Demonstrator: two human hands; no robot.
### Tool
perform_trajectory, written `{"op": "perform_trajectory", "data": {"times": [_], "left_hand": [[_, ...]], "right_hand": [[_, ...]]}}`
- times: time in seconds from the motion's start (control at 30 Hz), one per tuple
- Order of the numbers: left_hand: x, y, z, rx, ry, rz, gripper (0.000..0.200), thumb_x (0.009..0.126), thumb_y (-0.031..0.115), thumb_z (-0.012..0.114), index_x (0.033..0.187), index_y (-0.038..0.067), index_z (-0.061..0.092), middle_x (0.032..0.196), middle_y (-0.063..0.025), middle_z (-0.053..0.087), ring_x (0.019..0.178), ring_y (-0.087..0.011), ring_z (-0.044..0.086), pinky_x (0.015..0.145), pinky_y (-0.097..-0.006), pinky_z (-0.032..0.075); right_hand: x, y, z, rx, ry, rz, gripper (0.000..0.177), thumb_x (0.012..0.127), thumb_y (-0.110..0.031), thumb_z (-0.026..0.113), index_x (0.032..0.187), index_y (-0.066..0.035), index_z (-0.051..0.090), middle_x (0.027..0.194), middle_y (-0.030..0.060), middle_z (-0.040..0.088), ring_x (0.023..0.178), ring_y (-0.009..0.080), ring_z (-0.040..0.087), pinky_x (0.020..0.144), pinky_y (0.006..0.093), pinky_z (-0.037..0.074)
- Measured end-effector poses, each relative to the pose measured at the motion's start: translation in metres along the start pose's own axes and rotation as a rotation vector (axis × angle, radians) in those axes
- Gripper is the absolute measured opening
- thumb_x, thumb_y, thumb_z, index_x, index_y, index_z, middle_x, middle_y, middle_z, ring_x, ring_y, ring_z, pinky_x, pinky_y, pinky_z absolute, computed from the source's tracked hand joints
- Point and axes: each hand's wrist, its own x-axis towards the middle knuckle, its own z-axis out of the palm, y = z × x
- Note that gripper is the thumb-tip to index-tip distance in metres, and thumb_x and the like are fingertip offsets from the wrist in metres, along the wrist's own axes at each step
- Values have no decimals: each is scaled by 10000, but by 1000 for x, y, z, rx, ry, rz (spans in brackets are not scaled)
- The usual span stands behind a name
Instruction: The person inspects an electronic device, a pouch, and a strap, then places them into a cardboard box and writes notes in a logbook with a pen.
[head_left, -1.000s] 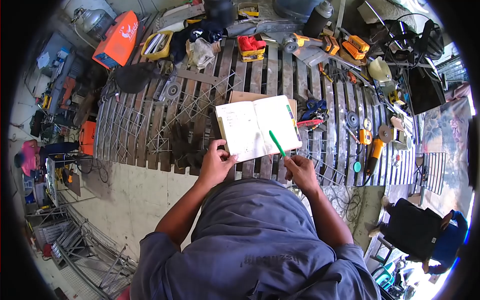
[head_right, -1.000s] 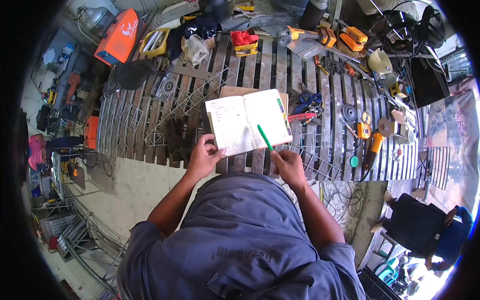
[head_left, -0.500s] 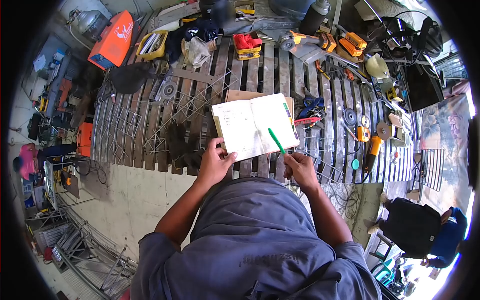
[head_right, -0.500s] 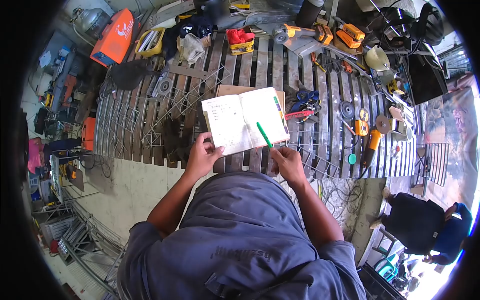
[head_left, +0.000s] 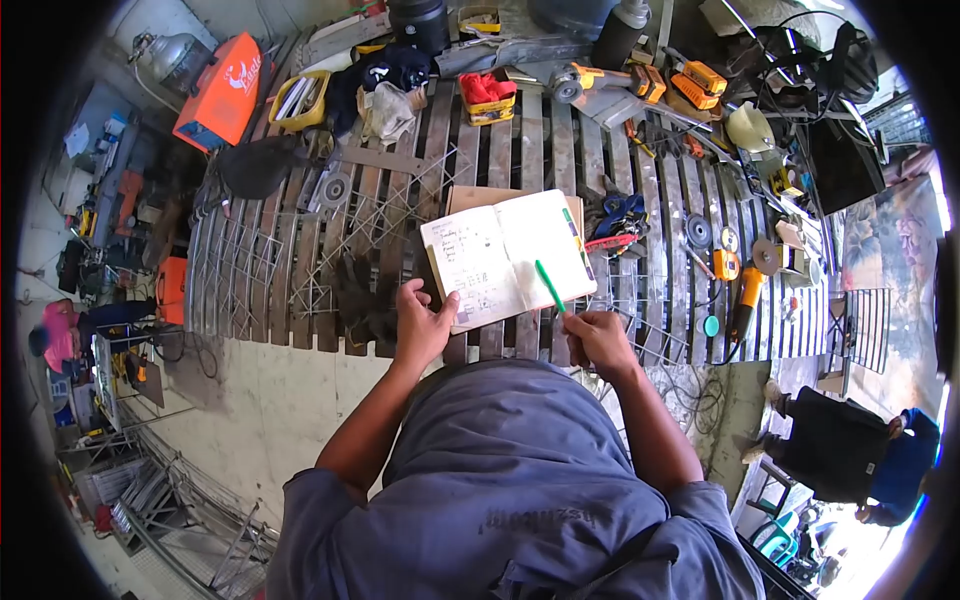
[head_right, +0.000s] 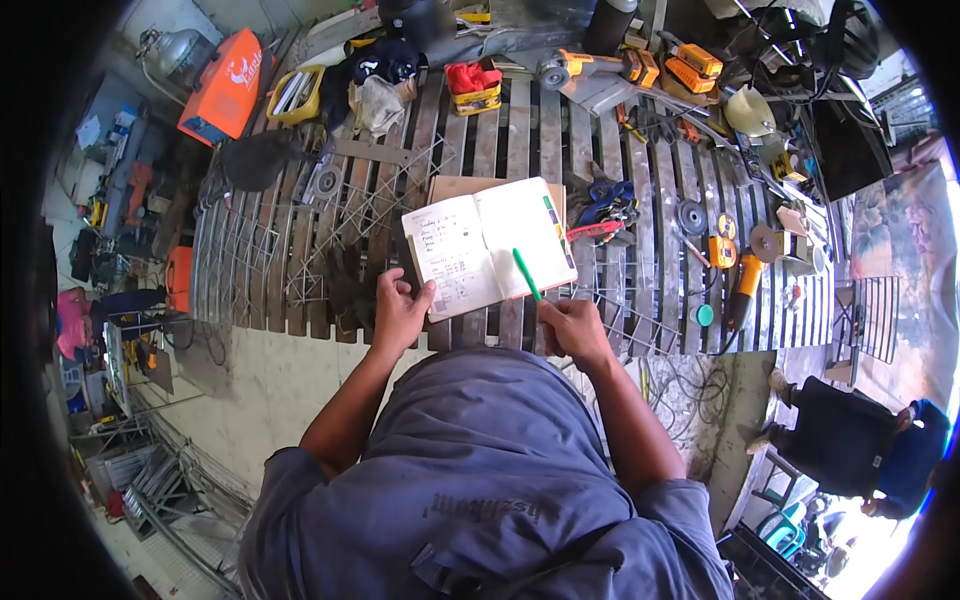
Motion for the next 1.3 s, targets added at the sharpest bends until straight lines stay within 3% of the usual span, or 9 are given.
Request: {"op": "perform_trajectory", "data": {"times": [0.2,0.27,0.33,0.73,0.87,0.93,1.13,1.2,1.3], "left_hand": [[14,12,-3,34,41,-103,950,900,538,908,1395,-162,500,1154,-237,603,989,-290,612,860,-426,531],[19,-2,6,28,112,-66,802,891,467,927,1306,-128,584,1024,-169,651,874,-257,621,770,-409,524],[24,-4,1,-121,-11,-189,679,898,418,925,1227,-104,641,964,-134,663,822,-241,612,740,-398,517],[54,114,34,-62,-155,838,288,1014,141,733,1291,64,733,1359,-134,669,1225,-371,616,1062,-477,511],[64,124,63,118,-259,906,382,999,249,757,1355,111,752,1426,-82,675,1201,-351,611,1093,-473,504],[64,118,74,280,-298,892,425,991,331,763,1371,141,763,1477,-51,660,1208,-351,581,1105,-461,505],[69,127,78,256,-386,719,651,897,283,865,1469,61,645,1630,-159,472,1314,-397,529,1153,-538,453],[67,132,84,199,-272,561,1123,738,244,1000,1626,3,356,1650,-286,330,1437,-477,447,1242,-572,391],[74,147,81,210,-204,425,1425,613,240,1076,1673,-20,160,1605,-320,316,1536,-507,356,1311,-557,348]], "right_hand": [[18,-5,17,-244,53,-162,477,1054,-356,718,843,71,742,641,146,700,537,204,685,553,378,540],[32,-15,29,-464,134,-247,462,1036,-366,701,916,76,758,778,306,719,764,481,746,730,510,598],[53,-14,43,-641,116,-317,473,1051,-366,676,893,73,755,816,320,733,817,494,758,753,533,604],[77,-18,33,-1005,-233,-651,217,904,-71,600,1092,13,671,961,260,765,898,470,768,789,587,600],[101,17,-18,-872,-488,-715,204,963,-107,613,1084,-17,752,954,253,769,898,452,772,843,561,603],[82,-27,-56,-1095,-749,-44,295,1029,-314,712,1144,-46,756,1079,227,789,1076,388,760,956,524,569],[76,-40,-115,-805,-223,130,658,1022,-555,734,1269,55,714,1056,261,795,1043,356,799,902,439,619],[104,7,-106,-780,19,-109,712,1018,-558,748,1341,74,685,1022,257,797,981,323,817,825,411,640],[95,-39,-65,-469,-115,166,739,987,-538,785,1352,93,660,1089,268,798,1004,357,797,904,452,624]]}}
